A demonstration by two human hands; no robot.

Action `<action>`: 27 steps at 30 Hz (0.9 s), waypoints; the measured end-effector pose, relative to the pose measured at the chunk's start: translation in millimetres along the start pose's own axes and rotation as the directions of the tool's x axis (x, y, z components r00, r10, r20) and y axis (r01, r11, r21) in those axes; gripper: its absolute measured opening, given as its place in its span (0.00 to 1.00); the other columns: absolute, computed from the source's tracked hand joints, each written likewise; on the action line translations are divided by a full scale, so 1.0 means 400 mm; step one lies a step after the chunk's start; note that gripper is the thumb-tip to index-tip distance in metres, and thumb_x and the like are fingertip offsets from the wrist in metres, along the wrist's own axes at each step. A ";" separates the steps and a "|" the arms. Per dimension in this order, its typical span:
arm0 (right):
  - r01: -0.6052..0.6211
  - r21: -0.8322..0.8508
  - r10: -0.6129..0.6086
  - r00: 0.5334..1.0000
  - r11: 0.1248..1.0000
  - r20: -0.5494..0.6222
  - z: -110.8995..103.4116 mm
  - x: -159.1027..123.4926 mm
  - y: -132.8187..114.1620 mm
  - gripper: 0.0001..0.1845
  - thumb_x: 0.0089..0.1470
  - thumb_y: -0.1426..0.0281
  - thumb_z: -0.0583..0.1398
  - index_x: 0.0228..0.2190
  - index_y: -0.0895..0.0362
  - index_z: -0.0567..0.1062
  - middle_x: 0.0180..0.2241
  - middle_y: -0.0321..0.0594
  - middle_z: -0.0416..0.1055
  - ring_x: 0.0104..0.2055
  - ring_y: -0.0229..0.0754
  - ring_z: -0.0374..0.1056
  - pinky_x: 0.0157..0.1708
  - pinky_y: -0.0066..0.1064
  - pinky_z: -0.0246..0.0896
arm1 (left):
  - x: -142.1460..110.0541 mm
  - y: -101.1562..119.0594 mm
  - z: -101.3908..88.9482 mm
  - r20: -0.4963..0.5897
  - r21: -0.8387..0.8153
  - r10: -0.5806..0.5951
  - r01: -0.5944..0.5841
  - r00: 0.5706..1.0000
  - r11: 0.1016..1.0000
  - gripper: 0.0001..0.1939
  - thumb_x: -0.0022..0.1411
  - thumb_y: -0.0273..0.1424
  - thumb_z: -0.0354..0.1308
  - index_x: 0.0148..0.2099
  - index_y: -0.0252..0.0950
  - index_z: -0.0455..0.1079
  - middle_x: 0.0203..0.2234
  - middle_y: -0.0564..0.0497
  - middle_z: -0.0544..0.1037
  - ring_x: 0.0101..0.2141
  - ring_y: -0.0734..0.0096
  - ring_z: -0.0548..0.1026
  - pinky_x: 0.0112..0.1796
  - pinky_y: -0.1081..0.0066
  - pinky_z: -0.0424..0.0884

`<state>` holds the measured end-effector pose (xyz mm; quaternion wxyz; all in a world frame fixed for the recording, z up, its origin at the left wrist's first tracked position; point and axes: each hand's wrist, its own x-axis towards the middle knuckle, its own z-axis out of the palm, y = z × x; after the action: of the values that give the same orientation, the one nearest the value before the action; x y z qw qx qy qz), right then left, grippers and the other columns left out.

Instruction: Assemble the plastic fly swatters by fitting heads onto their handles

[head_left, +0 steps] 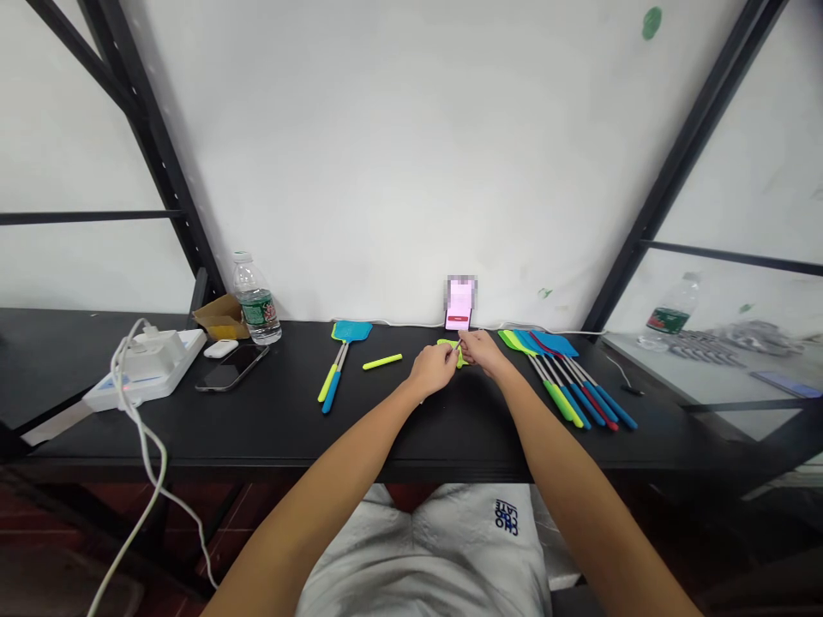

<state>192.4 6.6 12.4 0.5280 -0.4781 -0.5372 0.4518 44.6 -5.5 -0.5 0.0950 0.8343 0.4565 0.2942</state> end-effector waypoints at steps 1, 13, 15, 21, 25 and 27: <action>-0.004 0.004 0.004 1.000 1.000 -0.002 -0.001 0.000 -0.001 0.25 0.57 0.65 0.57 0.15 0.53 0.51 0.12 0.26 0.43 0.13 0.28 0.40 0.14 0.23 0.34 | 0.000 0.001 -0.001 0.004 0.002 -0.004 0.004 1.000 1.000 0.19 0.69 0.38 0.44 0.35 0.37 0.73 0.32 0.46 0.79 0.34 0.64 0.76 0.34 0.70 0.63; 0.002 0.021 0.000 0.994 1.000 -0.106 -0.045 0.023 0.015 0.21 0.55 0.66 0.57 0.17 0.53 0.54 0.13 0.26 0.46 0.13 0.28 0.44 0.12 0.22 0.36 | -0.012 0.018 -0.016 0.073 0.040 -0.006 0.003 0.997 0.999 0.18 0.69 0.38 0.44 0.37 0.37 0.74 0.33 0.46 0.79 0.36 0.63 0.76 0.36 0.70 0.66; 0.024 0.058 -0.010 0.973 0.998 -0.229 -0.076 0.033 0.019 0.19 0.55 0.66 0.57 0.18 0.53 0.54 0.13 0.26 0.47 0.12 0.28 0.43 0.12 0.22 0.35 | -0.018 0.015 -0.019 0.095 0.065 0.004 -0.010 0.995 0.998 0.17 0.68 0.38 0.46 0.37 0.37 0.74 0.33 0.45 0.79 0.36 0.62 0.76 0.36 0.70 0.66; 0.110 0.099 -0.040 0.842 0.989 -0.538 -0.150 0.049 0.027 0.17 0.53 0.70 0.55 0.18 0.53 0.52 0.13 0.27 0.46 0.12 0.28 0.44 0.10 0.21 0.34 | -0.024 0.004 -0.029 0.090 0.096 0.009 -0.017 0.996 0.995 0.15 0.67 0.35 0.47 0.37 0.37 0.74 0.33 0.45 0.79 0.36 0.61 0.76 0.35 0.70 0.66; 0.127 0.081 -0.054 0.801 0.989 -0.597 -0.154 0.053 0.037 0.16 0.51 0.70 0.55 0.19 0.53 0.52 0.12 0.27 0.48 0.12 0.29 0.46 0.09 0.21 0.38 | -0.021 0.000 -0.025 0.075 0.091 0.023 -0.030 0.997 0.995 0.15 0.67 0.35 0.47 0.37 0.37 0.74 0.33 0.45 0.79 0.35 0.62 0.76 0.35 0.70 0.66; 0.114 0.081 -0.036 0.764 0.990 -0.644 -0.159 0.057 0.045 0.15 0.51 0.70 0.54 0.19 0.53 0.52 0.12 0.27 0.48 0.12 0.30 0.46 0.09 0.21 0.38 | -0.020 -0.002 -0.021 0.057 0.089 0.023 -0.028 0.998 0.996 0.16 0.67 0.36 0.47 0.37 0.37 0.74 0.32 0.45 0.79 0.35 0.62 0.76 0.35 0.70 0.65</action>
<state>256.9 30.5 0.0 0.7238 -0.5503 -0.3165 0.2704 35.9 -12.5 2.8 0.0663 0.8512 0.4559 0.2513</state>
